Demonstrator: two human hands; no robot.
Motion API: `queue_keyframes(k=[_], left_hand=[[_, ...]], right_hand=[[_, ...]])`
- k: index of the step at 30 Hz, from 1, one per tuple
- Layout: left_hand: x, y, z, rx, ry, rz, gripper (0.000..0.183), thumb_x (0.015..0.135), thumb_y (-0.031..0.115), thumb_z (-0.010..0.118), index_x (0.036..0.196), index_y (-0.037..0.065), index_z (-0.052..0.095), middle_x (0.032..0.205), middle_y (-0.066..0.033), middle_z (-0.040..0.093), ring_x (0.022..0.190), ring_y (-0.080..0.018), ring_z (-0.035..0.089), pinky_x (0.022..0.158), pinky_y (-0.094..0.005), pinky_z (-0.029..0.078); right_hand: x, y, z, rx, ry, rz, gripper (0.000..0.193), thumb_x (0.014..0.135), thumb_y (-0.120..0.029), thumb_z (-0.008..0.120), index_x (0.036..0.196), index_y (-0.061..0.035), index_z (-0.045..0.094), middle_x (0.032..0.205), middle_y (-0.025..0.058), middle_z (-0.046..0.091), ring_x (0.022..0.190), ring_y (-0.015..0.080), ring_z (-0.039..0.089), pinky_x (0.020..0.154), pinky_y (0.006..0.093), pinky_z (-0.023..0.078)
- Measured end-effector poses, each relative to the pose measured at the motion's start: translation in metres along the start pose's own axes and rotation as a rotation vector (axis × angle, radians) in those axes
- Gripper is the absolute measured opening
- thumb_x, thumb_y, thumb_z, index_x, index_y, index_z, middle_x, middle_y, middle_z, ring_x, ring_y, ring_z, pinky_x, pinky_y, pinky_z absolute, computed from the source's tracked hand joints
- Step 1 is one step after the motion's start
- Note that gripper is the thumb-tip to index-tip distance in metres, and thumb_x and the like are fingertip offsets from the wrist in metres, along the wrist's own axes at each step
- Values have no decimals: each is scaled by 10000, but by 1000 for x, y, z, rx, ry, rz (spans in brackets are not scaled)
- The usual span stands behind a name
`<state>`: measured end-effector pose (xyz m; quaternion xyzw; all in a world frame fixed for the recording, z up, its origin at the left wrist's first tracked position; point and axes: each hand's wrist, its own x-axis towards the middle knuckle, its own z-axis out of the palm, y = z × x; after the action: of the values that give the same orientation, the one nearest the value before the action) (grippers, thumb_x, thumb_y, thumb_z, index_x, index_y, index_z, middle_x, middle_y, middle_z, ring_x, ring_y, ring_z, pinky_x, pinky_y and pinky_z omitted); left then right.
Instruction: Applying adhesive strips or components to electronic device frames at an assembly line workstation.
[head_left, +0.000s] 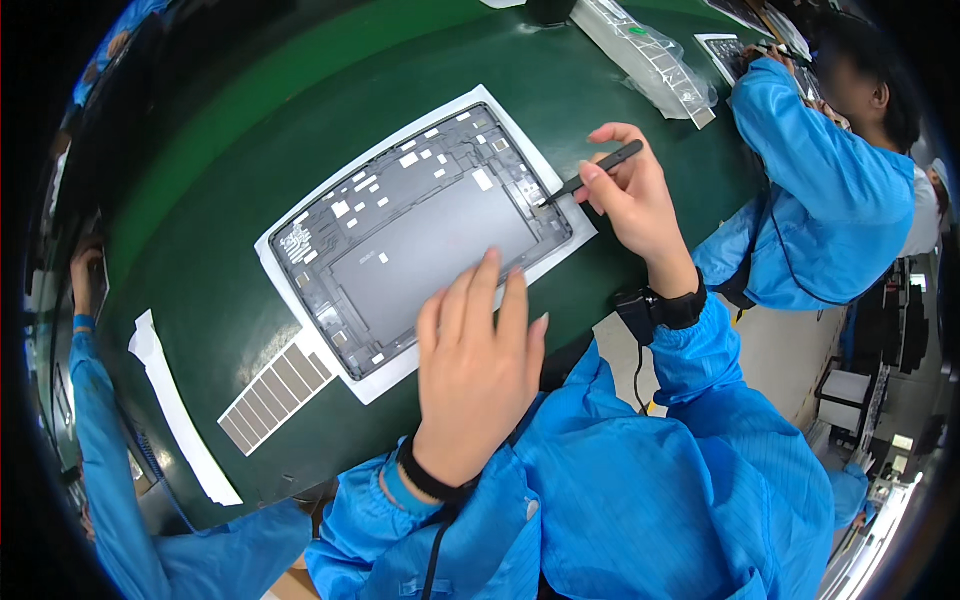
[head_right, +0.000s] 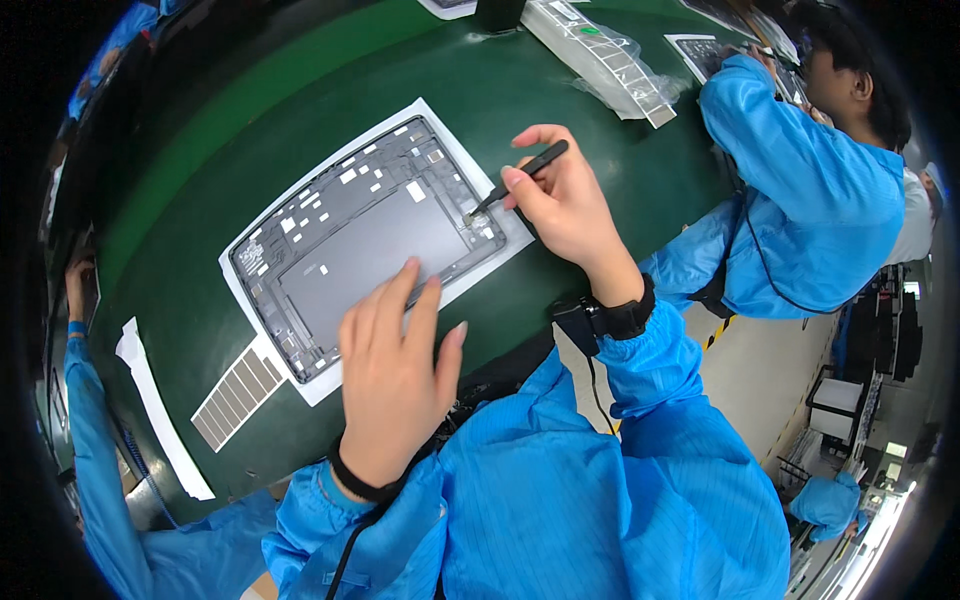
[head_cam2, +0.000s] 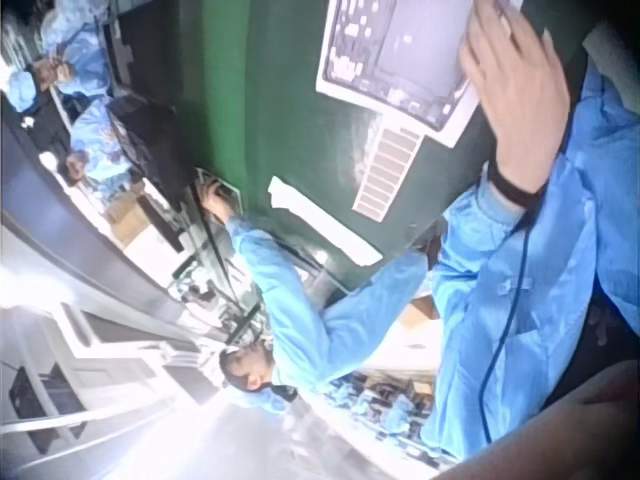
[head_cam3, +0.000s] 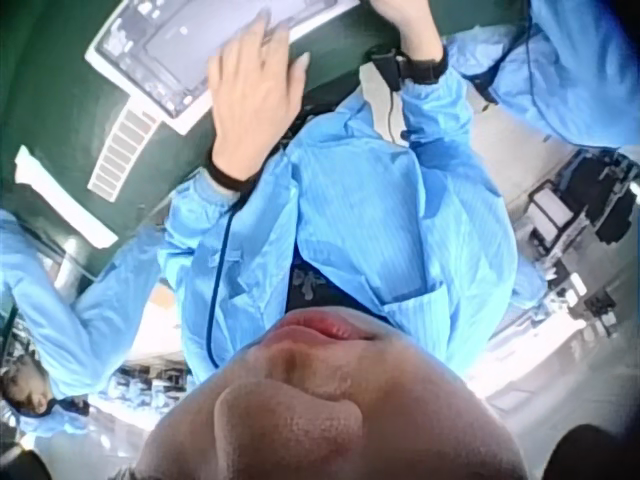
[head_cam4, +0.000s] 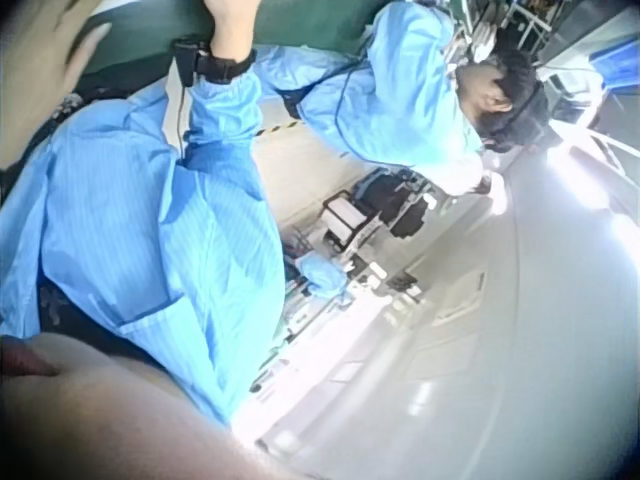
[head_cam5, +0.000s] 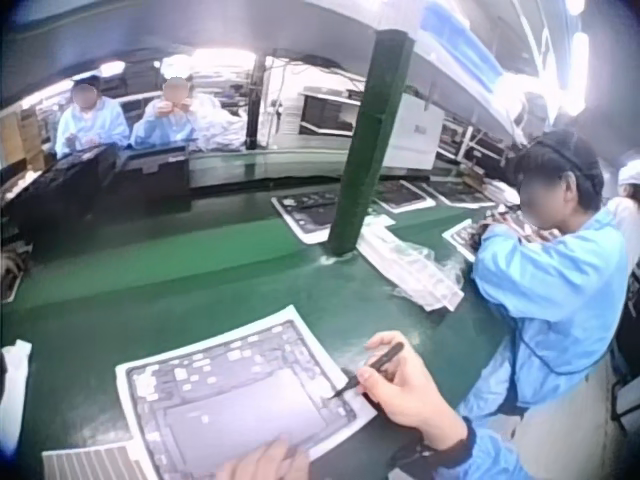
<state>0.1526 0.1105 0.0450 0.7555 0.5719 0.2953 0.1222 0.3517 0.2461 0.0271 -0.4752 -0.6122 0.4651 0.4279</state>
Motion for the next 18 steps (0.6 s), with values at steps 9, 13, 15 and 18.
queue_keyframes(k=[9, 13, 15, 18], left_hand=[[15, -1, 35, 112, -177, -43, 576, 880, 198, 665, 1358, -57, 470, 1457, -219, 439, 1339, -363, 447, 1080, -489, 384], [16, -1, 36, 142, -182, -42, 581, 877, 197, 667, 1359, -60, 469, 1461, -211, 440, 1338, -354, 451, 1078, -478, 390], [16, -2, 36, 145, -178, -39, 588, 874, 193, 670, 1363, -59, 464, 1464, -204, 439, 1338, -351, 452, 1074, -471, 397], [16, -2, 35, 141, -178, -43, 586, 873, 191, 671, 1363, -56, 467, 1465, -200, 440, 1339, -348, 453, 1072, -472, 400]], right_hand=[[5, 5, -4, -208, 21, -108, 224, 902, -73, 636, 1028, 3, 467, 703, 34, 570, 610, 71, 532, 534, 255, 413], [6, 7, -3, -191, 21, -132, 213, 897, -75, 639, 996, -1, 465, 668, 35, 542, 591, 74, 506, 517, 267, 394], [6, 6, -4, -212, 18, -144, 215, 896, -79, 641, 998, -4, 468, 668, 36, 546, 586, 76, 509, 518, 267, 397], [6, 4, -3, -236, 15, -145, 221, 894, -88, 648, 1003, -6, 475, 667, 38, 554, 579, 80, 519, 520, 265, 404]])
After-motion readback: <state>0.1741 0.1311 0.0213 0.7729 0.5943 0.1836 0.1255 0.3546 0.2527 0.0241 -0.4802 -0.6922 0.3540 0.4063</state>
